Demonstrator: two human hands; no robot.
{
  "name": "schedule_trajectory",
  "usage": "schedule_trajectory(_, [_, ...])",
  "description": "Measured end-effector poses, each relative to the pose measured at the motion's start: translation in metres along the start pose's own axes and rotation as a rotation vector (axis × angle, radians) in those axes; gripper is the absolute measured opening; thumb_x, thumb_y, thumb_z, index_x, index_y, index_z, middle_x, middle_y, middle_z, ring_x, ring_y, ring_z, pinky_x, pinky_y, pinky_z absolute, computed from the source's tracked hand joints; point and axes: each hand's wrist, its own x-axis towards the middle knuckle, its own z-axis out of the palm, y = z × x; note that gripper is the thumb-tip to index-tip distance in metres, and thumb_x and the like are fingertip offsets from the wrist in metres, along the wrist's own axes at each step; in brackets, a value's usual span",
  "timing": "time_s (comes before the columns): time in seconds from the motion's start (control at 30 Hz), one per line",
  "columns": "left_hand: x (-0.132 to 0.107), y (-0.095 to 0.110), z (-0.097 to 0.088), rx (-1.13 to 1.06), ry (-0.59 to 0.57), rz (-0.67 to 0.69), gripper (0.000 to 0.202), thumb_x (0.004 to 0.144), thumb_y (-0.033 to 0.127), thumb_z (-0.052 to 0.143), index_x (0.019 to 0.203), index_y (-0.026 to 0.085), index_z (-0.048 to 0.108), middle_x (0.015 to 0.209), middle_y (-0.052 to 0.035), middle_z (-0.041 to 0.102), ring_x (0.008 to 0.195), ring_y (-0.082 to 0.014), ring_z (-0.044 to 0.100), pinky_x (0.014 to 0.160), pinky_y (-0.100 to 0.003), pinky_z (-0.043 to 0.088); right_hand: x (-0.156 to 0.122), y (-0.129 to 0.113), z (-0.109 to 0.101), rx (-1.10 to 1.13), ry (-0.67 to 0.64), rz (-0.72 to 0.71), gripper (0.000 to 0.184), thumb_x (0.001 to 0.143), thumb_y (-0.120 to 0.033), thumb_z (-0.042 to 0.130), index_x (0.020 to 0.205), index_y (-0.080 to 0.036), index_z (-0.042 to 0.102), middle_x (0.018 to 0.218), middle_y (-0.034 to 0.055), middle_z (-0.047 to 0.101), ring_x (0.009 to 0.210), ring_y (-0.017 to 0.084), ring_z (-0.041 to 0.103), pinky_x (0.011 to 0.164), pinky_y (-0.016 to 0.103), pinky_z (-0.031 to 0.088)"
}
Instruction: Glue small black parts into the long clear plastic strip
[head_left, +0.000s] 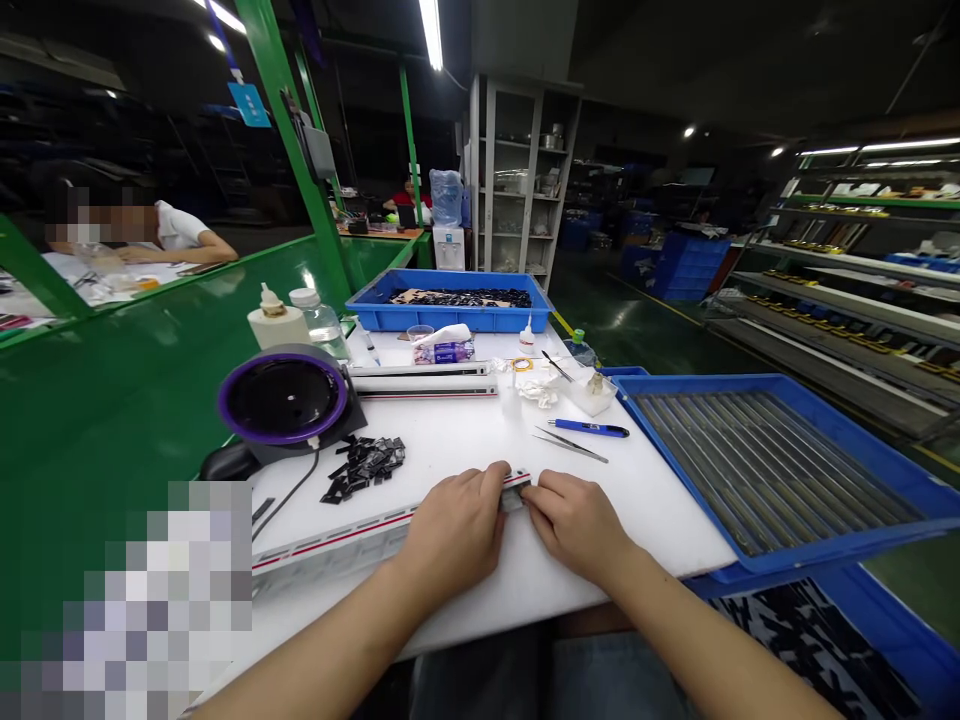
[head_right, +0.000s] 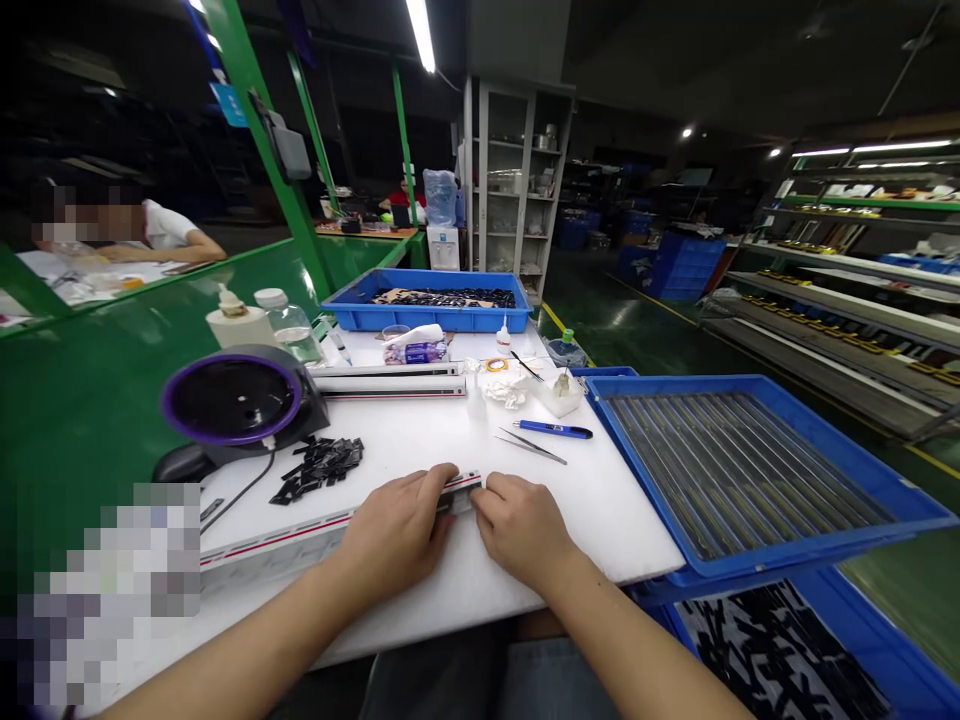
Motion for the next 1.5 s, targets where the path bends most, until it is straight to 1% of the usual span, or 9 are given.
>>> schedule_trajectory(0.23, [-0.001,-0.009,0.001,0.042,-0.006,0.165,0.029,0.087,0.009,0.042,0.110,0.021,0.054,0.132,-0.0114,0.058,0.109,-0.0254,0.061,0.089,-0.041,0.049,-0.011,-0.013,-0.018,0.064,-0.119,0.086,0.027,0.081,-0.009,0.051,0.103,-0.019,0.065,0.090,0.0049,0.056,0.082,0.018,0.054,0.072,0.029,0.046])
schedule_trajectory(0.4, [0.004,-0.007,-0.010,0.110,-0.087,0.227,0.034,0.088,0.011,0.041,0.115,0.021,0.058,0.130,-0.0136,0.057,0.108,-0.0282,0.061,0.087,-0.044,0.050,-0.007,0.003,-0.038,0.266,0.194,0.178,0.024,0.085,-0.012,0.049,0.101,-0.016,0.067,0.090,0.0063,0.058,0.082,0.017,0.056,0.075,0.031,0.048])
schedule_trajectory(0.57, [0.019,0.004,-0.020,0.125,-0.199,0.203,0.036,0.079,0.009,0.045,0.108,0.020,0.063,0.107,-0.0129,0.059,0.094,-0.0281,0.061,0.079,-0.043,0.051,0.050,0.042,-0.023,0.434,0.119,0.522,0.034,0.081,-0.022,0.060,0.115,-0.017,0.061,0.110,0.0074,0.064,0.092,0.020,0.060,0.081,0.035,0.049])
schedule_trajectory(0.7, [0.026,0.004,-0.019,0.045,-0.207,0.186,0.033,0.078,0.010,0.045,0.102,0.021,0.065,0.105,-0.0113,0.057,0.095,-0.0254,0.058,0.082,-0.040,0.050,0.102,0.060,0.010,0.460,-0.028,0.531,0.055,0.076,-0.029,0.071,0.126,-0.015,0.053,0.120,0.0115,0.063,0.104,0.026,0.058,0.091,0.041,0.046])
schedule_trajectory(0.83, [0.028,-0.005,-0.015,-0.033,-0.204,0.189,0.035,0.083,0.011,0.042,0.105,0.025,0.066,0.112,-0.0094,0.057,0.101,-0.0240,0.057,0.086,-0.039,0.050,0.125,0.069,0.021,0.485,-0.004,0.511,0.023,0.077,-0.018,0.067,0.099,-0.013,0.063,0.101,0.0106,0.067,0.103,0.026,0.058,0.094,0.044,0.042])
schedule_trajectory(0.93, [0.029,-0.011,-0.014,-0.059,-0.210,0.186,0.038,0.084,0.013,0.041,0.110,0.029,0.064,0.123,-0.0068,0.054,0.105,-0.0245,0.057,0.085,-0.040,0.051,0.115,0.075,0.003,0.617,0.018,0.471,0.012,0.080,-0.023,0.062,0.090,-0.016,0.061,0.093,0.0044,0.066,0.089,0.019,0.062,0.085,0.035,0.048])
schedule_trajectory(1.13, [0.035,-0.017,-0.012,-0.112,-0.240,0.173,0.041,0.085,0.014,0.042,0.117,0.032,0.060,0.139,-0.0028,0.048,0.114,-0.0243,0.055,0.091,-0.041,0.050,0.057,0.078,-0.037,1.406,0.100,0.468,0.043,0.082,-0.046,0.055,0.118,-0.023,0.050,0.087,0.0027,0.058,0.067,0.014,0.056,0.055,0.026,0.044])
schedule_trajectory(1.27, [0.039,-0.015,-0.012,-0.098,-0.247,0.167,0.043,0.085,0.012,0.041,0.118,0.031,0.060,0.142,-0.0021,0.047,0.118,-0.0242,0.053,0.093,-0.041,0.049,0.039,0.081,-0.037,1.478,0.220,0.484,0.035,0.077,-0.048,0.054,0.103,-0.026,0.051,0.060,-0.0052,0.038,0.049,0.010,0.030,0.045,0.023,0.028])
schedule_trajectory(1.5, [0.039,-0.013,-0.012,-0.067,-0.262,0.159,0.045,0.085,0.012,0.041,0.121,0.033,0.059,0.142,-0.0014,0.046,0.118,-0.0239,0.052,0.095,-0.041,0.048,0.045,0.065,-0.026,1.498,0.311,0.585,0.033,0.081,-0.053,0.058,0.077,-0.020,0.056,0.054,-0.0068,0.029,0.043,0.007,0.022,0.038,0.021,0.020])
